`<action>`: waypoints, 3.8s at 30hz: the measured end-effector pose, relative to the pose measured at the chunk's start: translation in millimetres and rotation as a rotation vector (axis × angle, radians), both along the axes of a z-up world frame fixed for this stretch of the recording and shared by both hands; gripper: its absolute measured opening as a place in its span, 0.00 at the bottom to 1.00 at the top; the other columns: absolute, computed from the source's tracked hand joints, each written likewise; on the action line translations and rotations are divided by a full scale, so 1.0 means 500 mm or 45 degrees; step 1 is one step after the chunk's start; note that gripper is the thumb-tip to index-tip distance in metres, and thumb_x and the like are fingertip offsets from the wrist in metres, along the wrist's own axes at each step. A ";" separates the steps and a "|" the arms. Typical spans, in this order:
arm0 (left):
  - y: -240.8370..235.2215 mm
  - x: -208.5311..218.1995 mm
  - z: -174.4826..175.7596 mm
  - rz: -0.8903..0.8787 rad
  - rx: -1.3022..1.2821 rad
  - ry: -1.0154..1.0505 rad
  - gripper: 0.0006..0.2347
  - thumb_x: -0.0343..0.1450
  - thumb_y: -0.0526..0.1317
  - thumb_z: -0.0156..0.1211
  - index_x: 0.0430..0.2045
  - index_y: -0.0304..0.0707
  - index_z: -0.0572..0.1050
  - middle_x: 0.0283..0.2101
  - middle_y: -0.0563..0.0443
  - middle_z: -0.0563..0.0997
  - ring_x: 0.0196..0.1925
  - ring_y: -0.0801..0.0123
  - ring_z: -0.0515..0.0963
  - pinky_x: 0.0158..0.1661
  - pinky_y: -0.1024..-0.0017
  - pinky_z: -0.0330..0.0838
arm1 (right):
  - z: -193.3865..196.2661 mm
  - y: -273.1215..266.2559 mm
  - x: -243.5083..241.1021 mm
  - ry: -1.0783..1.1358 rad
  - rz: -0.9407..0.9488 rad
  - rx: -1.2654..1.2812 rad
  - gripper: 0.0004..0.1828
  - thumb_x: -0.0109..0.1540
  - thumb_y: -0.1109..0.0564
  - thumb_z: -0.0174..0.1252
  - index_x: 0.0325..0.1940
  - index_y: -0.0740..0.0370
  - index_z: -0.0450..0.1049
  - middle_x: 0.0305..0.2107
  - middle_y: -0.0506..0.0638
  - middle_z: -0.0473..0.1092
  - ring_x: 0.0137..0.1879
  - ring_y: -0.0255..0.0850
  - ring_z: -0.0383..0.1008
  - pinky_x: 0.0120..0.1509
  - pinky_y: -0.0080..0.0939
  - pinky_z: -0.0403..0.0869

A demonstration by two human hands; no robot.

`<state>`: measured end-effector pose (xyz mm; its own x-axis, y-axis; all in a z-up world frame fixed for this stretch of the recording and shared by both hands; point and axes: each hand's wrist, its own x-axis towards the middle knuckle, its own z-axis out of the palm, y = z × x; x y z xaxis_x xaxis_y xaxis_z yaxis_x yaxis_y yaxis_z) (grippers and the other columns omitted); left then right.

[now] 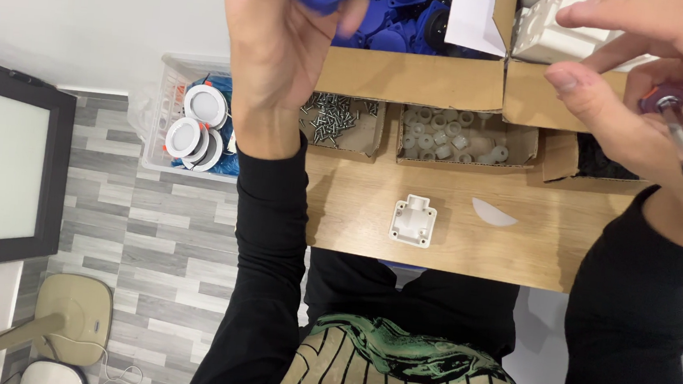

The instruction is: Assembling electrical socket components using a screwdriver

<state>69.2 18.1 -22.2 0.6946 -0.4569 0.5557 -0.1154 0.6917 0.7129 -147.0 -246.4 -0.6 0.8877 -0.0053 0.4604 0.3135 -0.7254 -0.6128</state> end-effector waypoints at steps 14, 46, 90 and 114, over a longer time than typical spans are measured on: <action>0.028 0.016 -0.022 -0.062 -0.001 -0.027 0.12 0.88 0.40 0.58 0.66 0.43 0.69 0.58 0.41 0.78 0.60 0.41 0.83 0.63 0.41 0.79 | 0.032 -0.014 -0.003 -0.106 0.063 -0.070 0.15 0.82 0.80 0.72 0.70 0.92 0.76 0.64 0.84 0.76 0.51 0.55 0.81 0.32 0.34 0.62; 0.002 0.015 0.064 0.069 0.088 -0.021 0.15 0.82 0.57 0.47 0.43 0.48 0.68 0.31 0.49 0.70 0.19 0.72 0.64 0.17 0.79 0.52 | 0.057 -0.015 -0.001 -0.259 -0.048 -0.036 0.11 0.73 0.74 0.72 0.57 0.86 0.81 0.47 0.74 0.79 0.37 0.46 0.80 0.32 0.31 0.65; -0.006 0.069 -0.005 0.865 1.083 -1.036 0.15 0.77 0.36 0.74 0.27 0.37 0.70 0.44 0.44 0.76 0.50 0.58 0.80 0.50 0.62 0.71 | -0.060 0.179 0.027 0.918 0.458 -0.893 0.36 0.63 0.31 0.66 0.67 0.50 0.68 0.53 0.56 0.69 0.32 0.66 0.84 0.34 0.69 0.80; -0.048 -0.115 0.070 -0.238 0.766 -0.781 0.23 0.82 0.48 0.67 0.72 0.47 0.67 0.70 0.51 0.78 0.69 0.65 0.79 0.69 0.68 0.74 | 0.037 0.065 -0.033 -0.368 -0.057 -0.515 0.48 0.64 0.31 0.82 0.72 0.68 0.74 0.59 0.66 0.68 0.62 0.60 0.75 0.61 0.56 0.82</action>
<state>11.8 -5.7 12.7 0.2368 -0.8690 0.4344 -0.5201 0.2643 0.8122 -163.5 -214.0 18.1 0.7264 0.1892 0.6608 0.3918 -0.9038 -0.1720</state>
